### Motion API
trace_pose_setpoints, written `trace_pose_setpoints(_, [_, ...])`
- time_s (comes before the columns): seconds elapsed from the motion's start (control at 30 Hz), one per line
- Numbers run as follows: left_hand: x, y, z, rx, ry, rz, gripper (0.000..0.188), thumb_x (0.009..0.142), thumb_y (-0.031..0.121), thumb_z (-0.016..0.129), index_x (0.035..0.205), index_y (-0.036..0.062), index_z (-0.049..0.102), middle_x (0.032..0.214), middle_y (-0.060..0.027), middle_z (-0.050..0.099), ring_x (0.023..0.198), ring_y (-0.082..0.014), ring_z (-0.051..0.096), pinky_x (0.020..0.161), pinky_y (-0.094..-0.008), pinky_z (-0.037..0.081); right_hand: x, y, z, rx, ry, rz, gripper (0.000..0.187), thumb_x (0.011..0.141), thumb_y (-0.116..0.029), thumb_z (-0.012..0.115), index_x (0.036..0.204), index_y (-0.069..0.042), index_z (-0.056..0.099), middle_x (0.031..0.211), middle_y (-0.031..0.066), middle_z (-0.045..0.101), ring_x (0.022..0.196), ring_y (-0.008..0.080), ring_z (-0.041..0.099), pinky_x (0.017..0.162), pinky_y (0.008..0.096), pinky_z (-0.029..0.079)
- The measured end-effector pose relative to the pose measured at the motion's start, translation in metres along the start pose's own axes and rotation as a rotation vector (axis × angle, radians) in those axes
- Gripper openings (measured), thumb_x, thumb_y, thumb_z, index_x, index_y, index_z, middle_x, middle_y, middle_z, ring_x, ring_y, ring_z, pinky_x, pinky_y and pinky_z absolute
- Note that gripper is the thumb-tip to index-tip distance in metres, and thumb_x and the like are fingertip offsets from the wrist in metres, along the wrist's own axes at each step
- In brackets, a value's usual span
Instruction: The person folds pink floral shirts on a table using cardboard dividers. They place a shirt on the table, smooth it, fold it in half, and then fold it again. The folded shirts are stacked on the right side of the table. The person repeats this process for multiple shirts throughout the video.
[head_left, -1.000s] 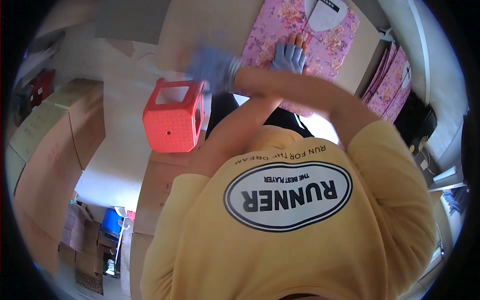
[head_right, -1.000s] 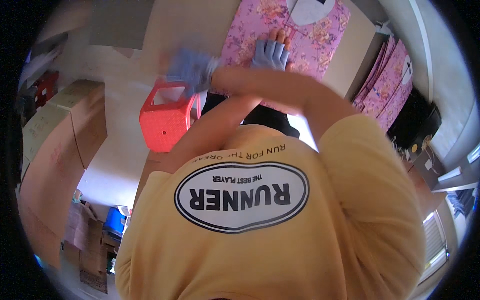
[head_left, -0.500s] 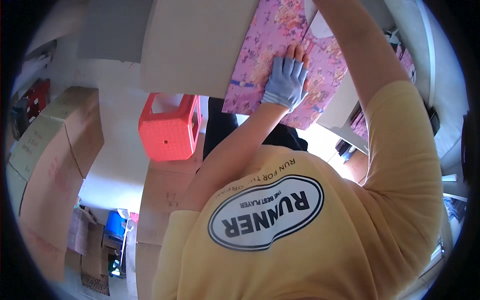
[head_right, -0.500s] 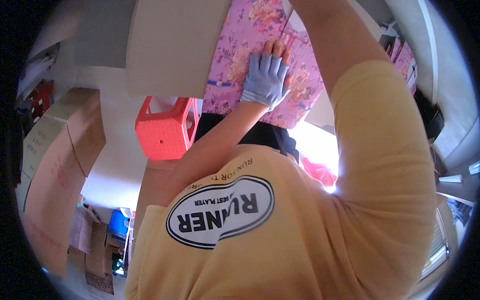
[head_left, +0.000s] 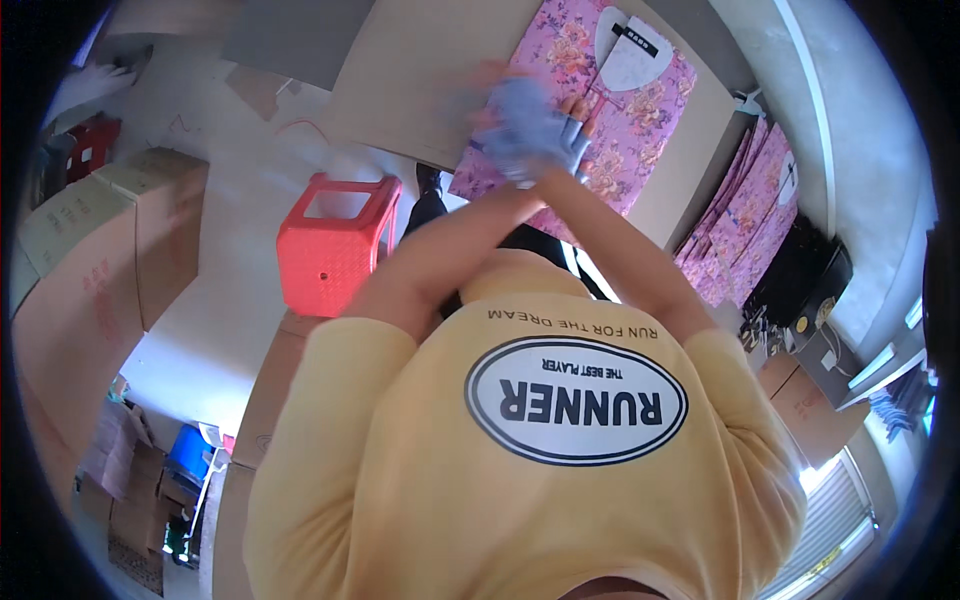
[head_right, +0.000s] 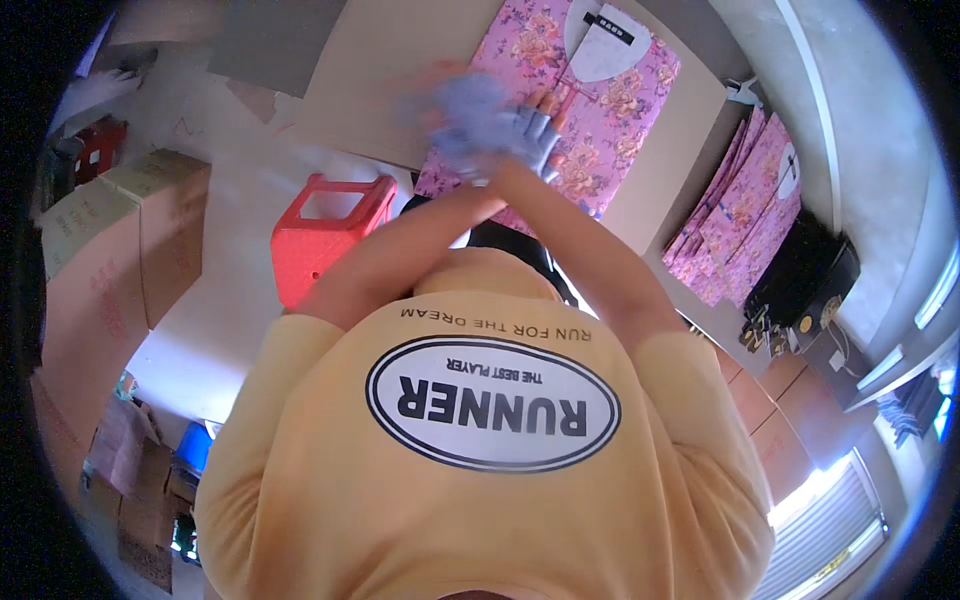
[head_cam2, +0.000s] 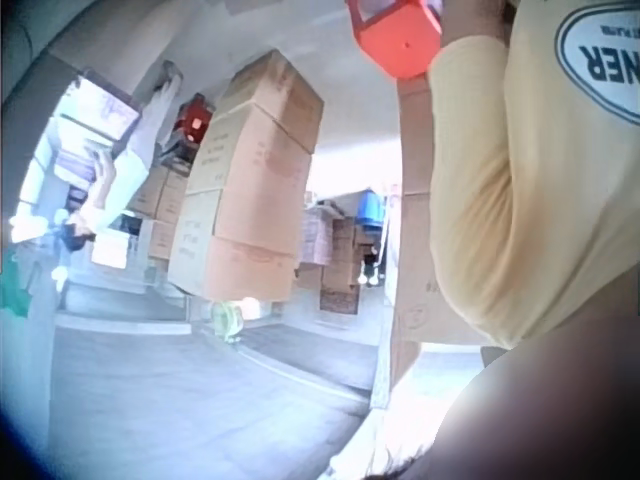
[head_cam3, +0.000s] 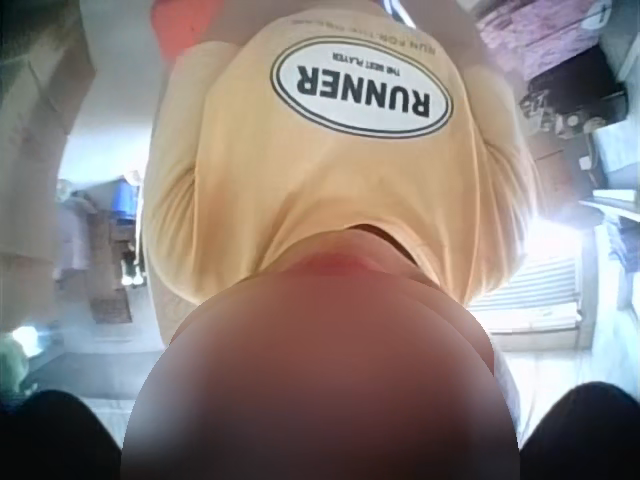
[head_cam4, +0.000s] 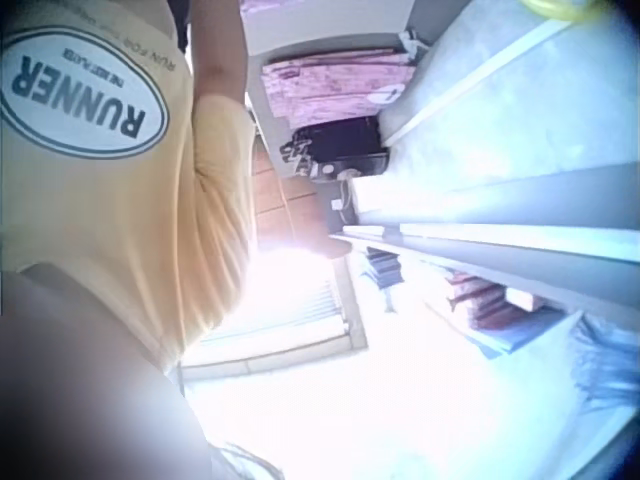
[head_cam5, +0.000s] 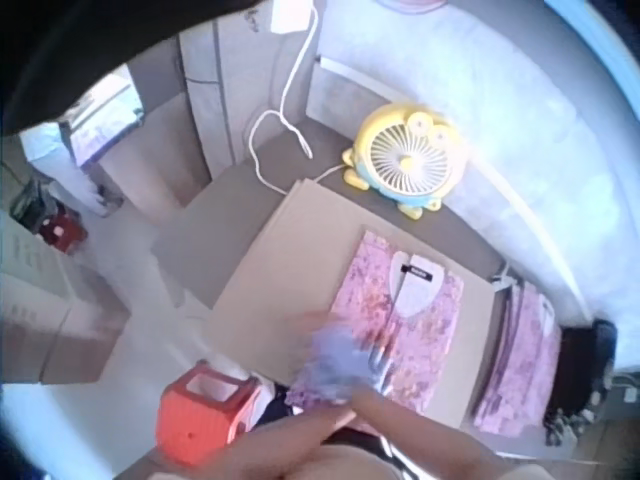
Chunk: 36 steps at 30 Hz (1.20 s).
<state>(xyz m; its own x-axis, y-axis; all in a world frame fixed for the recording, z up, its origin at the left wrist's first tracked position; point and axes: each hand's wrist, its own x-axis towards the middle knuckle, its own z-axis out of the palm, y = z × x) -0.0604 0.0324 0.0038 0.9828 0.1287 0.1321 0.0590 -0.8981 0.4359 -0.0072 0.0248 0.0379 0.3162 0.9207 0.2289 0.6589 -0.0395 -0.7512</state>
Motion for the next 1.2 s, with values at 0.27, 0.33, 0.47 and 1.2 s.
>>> trace_pose_setpoints(0.27, [-0.090,-0.055,-0.064,-0.268,0.284,-0.546,0.051,0.079,0.026,0.063,0.123,0.0021,0.055,0.114,-0.0205,0.057,0.107,-0.0369,0.052,0.094,-0.0457,0.040,-0.139,-0.010,-0.032,-0.855,-0.138,0.948,0.081,0.082,-0.068,0.049,0.150,-0.030,0.026,0.159,0.0176,0.007,0.144,0.0458,0.005,0.104,0.0741,0.010])
trace_pose_setpoints(0.33, [-0.097,-0.065,-0.065,-0.817,0.014,-0.741,0.044,0.084,0.019,0.061,0.124,0.0003,0.055,0.109,-0.0147,0.059,0.102,-0.0270,0.055,0.093,-0.0376,0.042,-0.152,-0.003,-0.026,-0.928,-0.088,0.849,0.082,0.081,-0.068,0.048,0.150,-0.028,0.027,0.159,0.0173,0.007,0.144,0.0459,0.005,0.105,0.0734,0.008])
trace_pose_setpoints(0.47, [-0.081,-0.036,-0.139,-1.138,-0.304,-0.535,0.043,0.091,0.010,0.053,0.133,0.0002,0.050,0.121,-0.0103,0.058,0.108,-0.0168,0.055,0.096,-0.0272,0.042,-0.157,0.004,-0.020,-0.911,0.021,0.792,0.078,0.084,-0.065,0.046,0.149,-0.027,0.029,0.159,0.0167,0.009,0.144,0.0459,0.006,0.105,0.0721,0.008])
trace_pose_setpoints(1.2, [-0.114,-0.065,-0.133,-1.178,-0.440,-0.649,0.035,0.099,0.033,0.049,0.115,0.0053,0.063,0.104,-0.0129,0.061,0.096,-0.0187,0.059,0.091,-0.0303,0.044,-0.162,0.005,-0.018,-0.938,0.055,0.765,0.065,0.087,-0.059,0.044,0.145,-0.032,0.035,0.158,0.0143,0.013,0.143,0.0469,0.010,0.103,0.0738,0.013])
